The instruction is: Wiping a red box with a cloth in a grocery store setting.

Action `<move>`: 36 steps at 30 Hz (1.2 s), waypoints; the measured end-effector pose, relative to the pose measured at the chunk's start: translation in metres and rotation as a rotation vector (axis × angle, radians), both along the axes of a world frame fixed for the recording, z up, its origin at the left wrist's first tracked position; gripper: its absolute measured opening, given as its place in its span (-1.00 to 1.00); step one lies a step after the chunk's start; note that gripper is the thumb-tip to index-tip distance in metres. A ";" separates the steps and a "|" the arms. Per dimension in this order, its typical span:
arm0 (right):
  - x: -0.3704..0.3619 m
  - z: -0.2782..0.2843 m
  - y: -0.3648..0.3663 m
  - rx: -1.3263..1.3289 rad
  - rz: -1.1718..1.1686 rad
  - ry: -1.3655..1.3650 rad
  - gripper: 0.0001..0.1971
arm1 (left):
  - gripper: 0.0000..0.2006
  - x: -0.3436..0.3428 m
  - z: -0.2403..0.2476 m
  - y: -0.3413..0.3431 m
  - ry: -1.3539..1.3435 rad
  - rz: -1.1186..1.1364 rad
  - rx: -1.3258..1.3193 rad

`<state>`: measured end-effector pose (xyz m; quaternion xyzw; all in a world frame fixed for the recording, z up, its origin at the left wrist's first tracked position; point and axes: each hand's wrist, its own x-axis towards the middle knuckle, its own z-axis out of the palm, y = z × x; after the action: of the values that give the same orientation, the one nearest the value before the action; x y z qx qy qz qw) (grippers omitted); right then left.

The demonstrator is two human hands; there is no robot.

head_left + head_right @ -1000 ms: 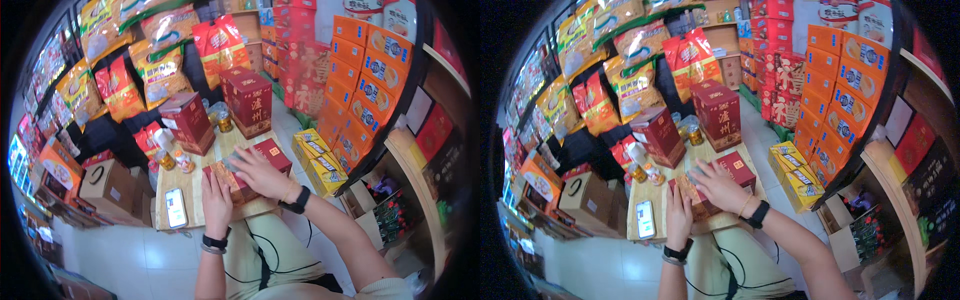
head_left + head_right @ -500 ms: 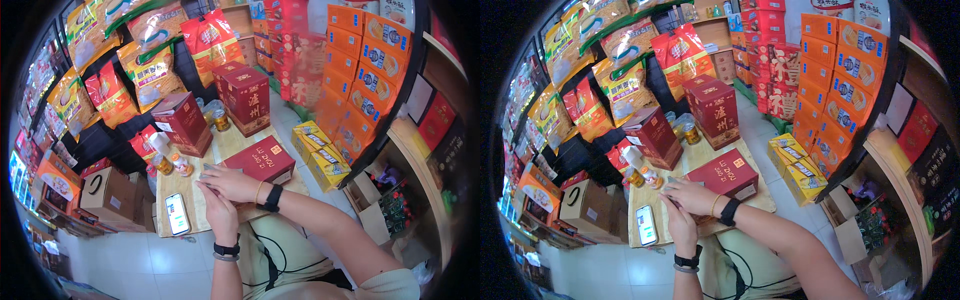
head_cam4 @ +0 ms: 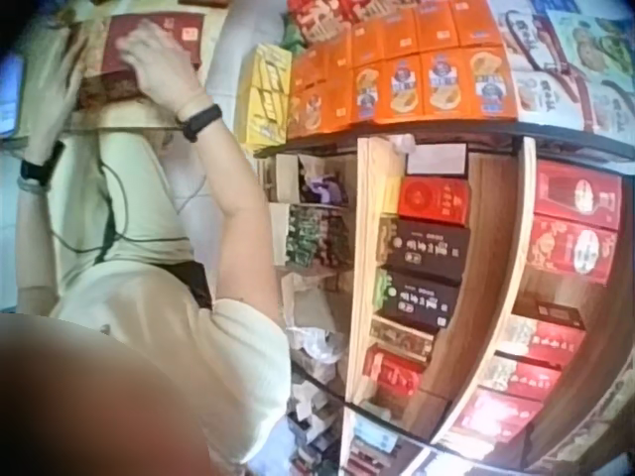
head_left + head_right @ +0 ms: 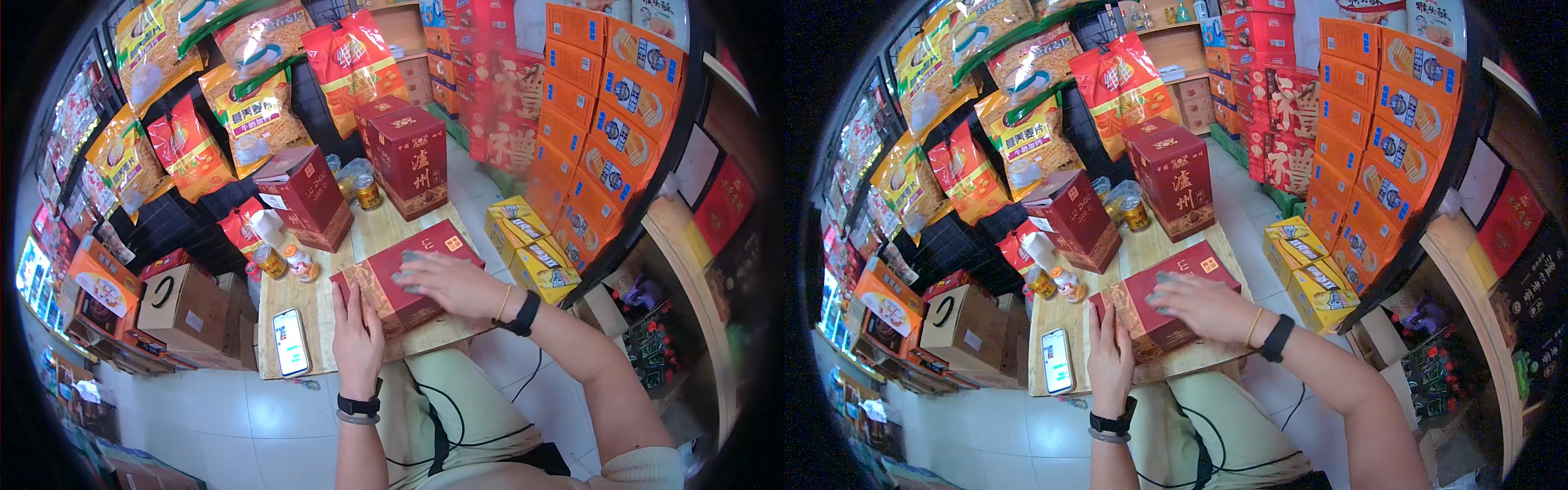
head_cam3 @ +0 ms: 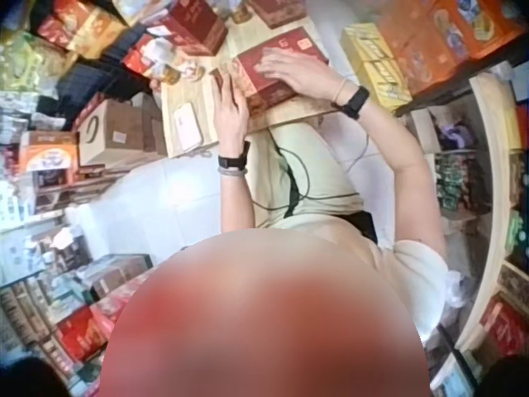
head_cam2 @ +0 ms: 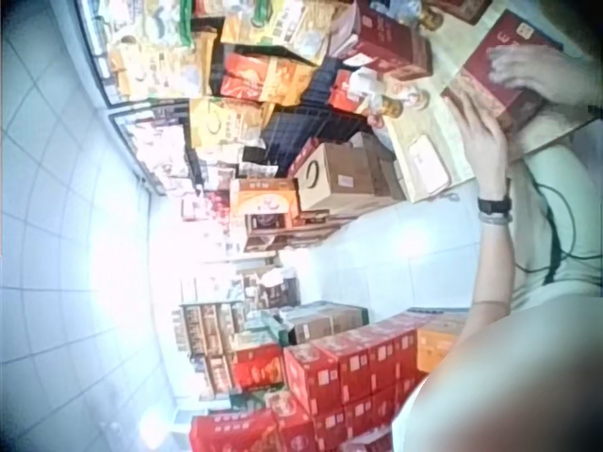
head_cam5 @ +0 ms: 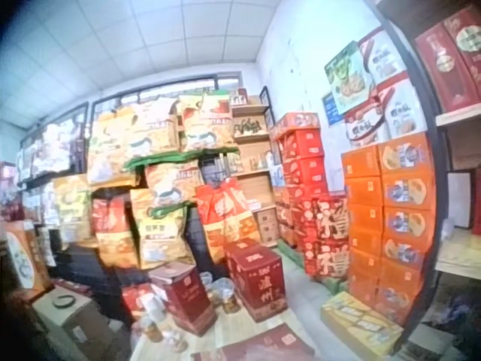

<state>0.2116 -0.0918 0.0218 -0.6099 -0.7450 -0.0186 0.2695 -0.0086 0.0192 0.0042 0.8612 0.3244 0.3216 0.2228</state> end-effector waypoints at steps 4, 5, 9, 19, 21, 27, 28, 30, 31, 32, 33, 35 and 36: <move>0.030 0.000 -0.014 0.034 -0.200 -0.005 -0.66 | -0.52 0.005 -0.001 -0.002 0.006 0.061 0.000; 0.032 0.000 -0.012 0.051 -0.277 0.063 -0.65 | -0.52 0.003 -0.001 0.000 -0.001 0.058 -0.002; 0.035 -0.009 0.015 0.054 -0.432 0.076 -0.62 | -0.54 0.001 -0.014 0.011 -0.036 0.039 0.085; -0.005 -0.031 0.079 0.062 -0.490 -0.001 -0.51 | -0.54 0.008 -0.010 0.004 0.061 0.094 0.050; -0.017 -0.029 0.078 0.088 -0.472 -0.005 -0.54 | -0.54 0.007 -0.010 0.005 0.067 0.103 0.060; -0.050 -0.029 0.070 0.205 -0.259 -0.001 -0.60 | -0.54 0.009 -0.015 0.003 0.071 0.155 0.092; -0.054 -0.029 0.065 0.197 -0.257 0.032 -0.61 | -0.54 0.008 -0.014 0.002 0.083 0.170 0.074; -0.058 -0.027 0.054 0.191 -0.217 0.050 -0.62 | -0.54 0.007 -0.013 0.001 0.077 0.165 0.062; -0.058 -0.026 0.049 0.182 -0.178 0.065 -0.63 | -0.54 0.006 -0.013 0.001 0.069 0.159 0.048; -0.057 -0.024 0.041 0.184 -0.180 0.067 -0.63 | -0.54 0.006 -0.011 0.000 0.070 0.158 0.050; -0.055 -0.022 0.034 0.176 -0.144 0.098 -0.64 | -0.54 0.005 -0.010 0.000 0.065 0.143 0.054; -0.052 -0.018 0.021 0.167 -0.104 0.131 -0.64 | -0.54 0.003 -0.010 0.000 0.062 0.134 0.058; -0.051 -0.016 0.017 0.141 -0.123 0.130 -0.65 | -0.54 0.003 -0.012 0.002 0.052 0.128 0.080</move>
<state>0.1606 -0.0750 0.0061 -0.6338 -0.6840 -0.0477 0.3579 -0.0059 0.0208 -0.0074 0.8549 0.3714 0.3256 0.1589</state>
